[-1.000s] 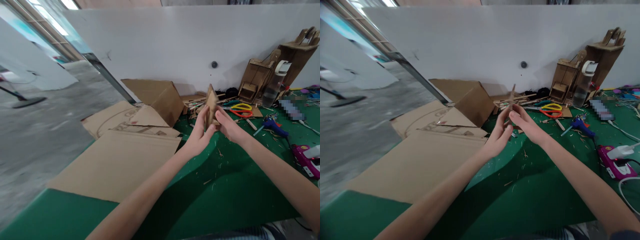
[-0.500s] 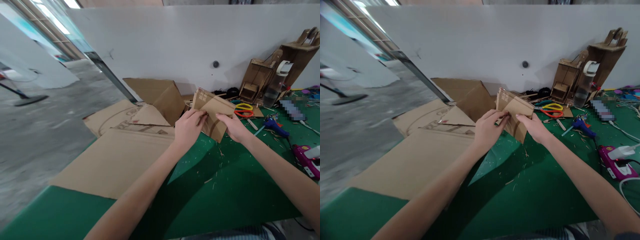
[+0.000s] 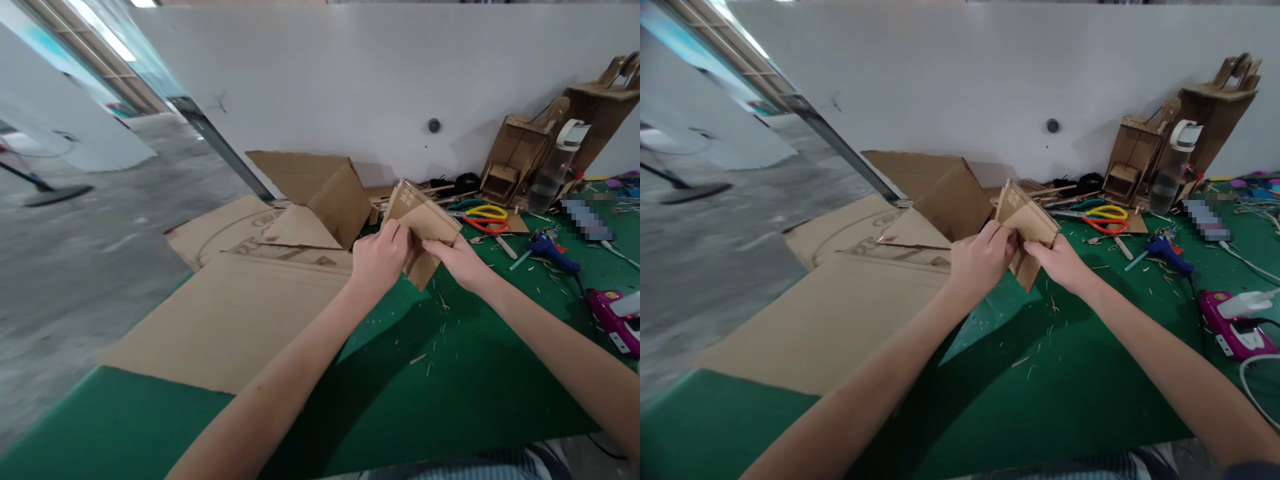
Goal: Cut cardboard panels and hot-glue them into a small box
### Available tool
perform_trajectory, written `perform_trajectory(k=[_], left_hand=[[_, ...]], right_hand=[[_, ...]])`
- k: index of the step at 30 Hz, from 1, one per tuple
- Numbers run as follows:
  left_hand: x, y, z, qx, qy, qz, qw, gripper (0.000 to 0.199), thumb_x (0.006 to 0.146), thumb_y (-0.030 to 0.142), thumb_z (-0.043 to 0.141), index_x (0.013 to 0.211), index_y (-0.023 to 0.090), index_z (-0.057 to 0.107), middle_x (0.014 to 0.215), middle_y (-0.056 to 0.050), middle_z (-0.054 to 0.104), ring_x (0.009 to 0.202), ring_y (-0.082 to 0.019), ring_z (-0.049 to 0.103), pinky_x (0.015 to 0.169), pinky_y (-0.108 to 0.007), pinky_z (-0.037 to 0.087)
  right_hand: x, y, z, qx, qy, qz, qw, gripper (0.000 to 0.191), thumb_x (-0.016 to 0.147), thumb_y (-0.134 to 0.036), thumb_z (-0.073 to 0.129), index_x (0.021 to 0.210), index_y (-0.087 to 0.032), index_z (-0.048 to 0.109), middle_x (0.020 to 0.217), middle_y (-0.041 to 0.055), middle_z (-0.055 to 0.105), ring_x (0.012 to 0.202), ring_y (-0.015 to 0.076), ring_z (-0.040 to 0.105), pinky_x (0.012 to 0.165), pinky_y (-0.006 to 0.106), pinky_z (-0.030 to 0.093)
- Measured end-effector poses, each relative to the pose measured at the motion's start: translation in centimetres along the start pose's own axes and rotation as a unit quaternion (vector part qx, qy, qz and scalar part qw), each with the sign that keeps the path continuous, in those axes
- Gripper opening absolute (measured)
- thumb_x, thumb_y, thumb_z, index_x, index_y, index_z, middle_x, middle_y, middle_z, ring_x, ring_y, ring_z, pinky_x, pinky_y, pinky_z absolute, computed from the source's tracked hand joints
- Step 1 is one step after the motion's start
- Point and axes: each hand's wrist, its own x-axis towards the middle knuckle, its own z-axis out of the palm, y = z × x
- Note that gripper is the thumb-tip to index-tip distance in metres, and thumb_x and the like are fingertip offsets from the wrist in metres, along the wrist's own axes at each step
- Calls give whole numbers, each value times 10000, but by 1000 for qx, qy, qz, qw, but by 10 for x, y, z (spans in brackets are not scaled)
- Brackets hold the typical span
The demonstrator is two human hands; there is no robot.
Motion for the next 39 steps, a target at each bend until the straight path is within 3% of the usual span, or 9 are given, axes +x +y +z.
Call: perform_trajectory(k=[4,7,13,19,25,29,34,39], left_hand=[[-1,-1,9,-40,45,-38,997,240,914,214,449,722,180,589,719,-37,567,538,-128,468,483,-291,234],[0,0,13,-121,66,-78,987,188,884,220,496,712,189,566,724,-20,570,596,-125,503,528,-269,313],[-1,5,11,-252,85,-97,959,143,845,195,527,703,209,538,694,7,559,635,-124,513,618,-259,404],[-6,10,13,-296,44,-40,953,91,849,226,518,778,213,574,811,-16,615,629,-115,504,604,-251,408],[-3,17,8,-363,9,-68,929,114,861,202,483,751,212,516,758,-7,562,646,-122,499,597,-248,404],[-5,15,11,-338,-15,-47,940,112,870,204,463,769,213,510,767,-8,563,655,-122,504,601,-246,404],[-13,8,23,-220,-30,47,974,153,897,201,422,851,213,568,880,-42,638,750,-134,579,587,-237,395],[-11,2,22,-163,-59,124,977,228,923,221,406,866,206,626,895,-64,671,699,-137,584,570,-249,382]], right_hand=[[-3,5,2,21,28,28,999,307,752,-320,670,1046,-235,694,1081,27,722,1043,204,646,917,355,501],[-8,8,3,59,51,42,996,310,747,-345,677,1035,-230,686,1080,37,722,1054,214,648,899,350,508],[-25,2,7,130,77,38,988,312,740,-367,694,1022,-235,673,1068,46,725,1044,230,657,879,377,528],[-46,-7,5,216,135,127,959,331,656,-360,769,943,-245,653,981,49,744,1053,266,662,849,422,552],[-51,-7,-2,242,155,135,948,372,640,-343,793,965,-249,639,956,40,750,1028,264,674,850,428,556],[-51,1,-4,233,156,136,950,386,673,-375,777,1000,-252,613,945,42,745,995,262,682,828,429,558],[-51,10,-6,215,162,133,954,409,702,-382,761,1052,-272,579,966,38,730,947,245,684,759,414,563],[-50,8,-7,216,167,152,950,353,715,-357,744,1015,-270,578,981,37,725,977,245,679,775,415,562]])
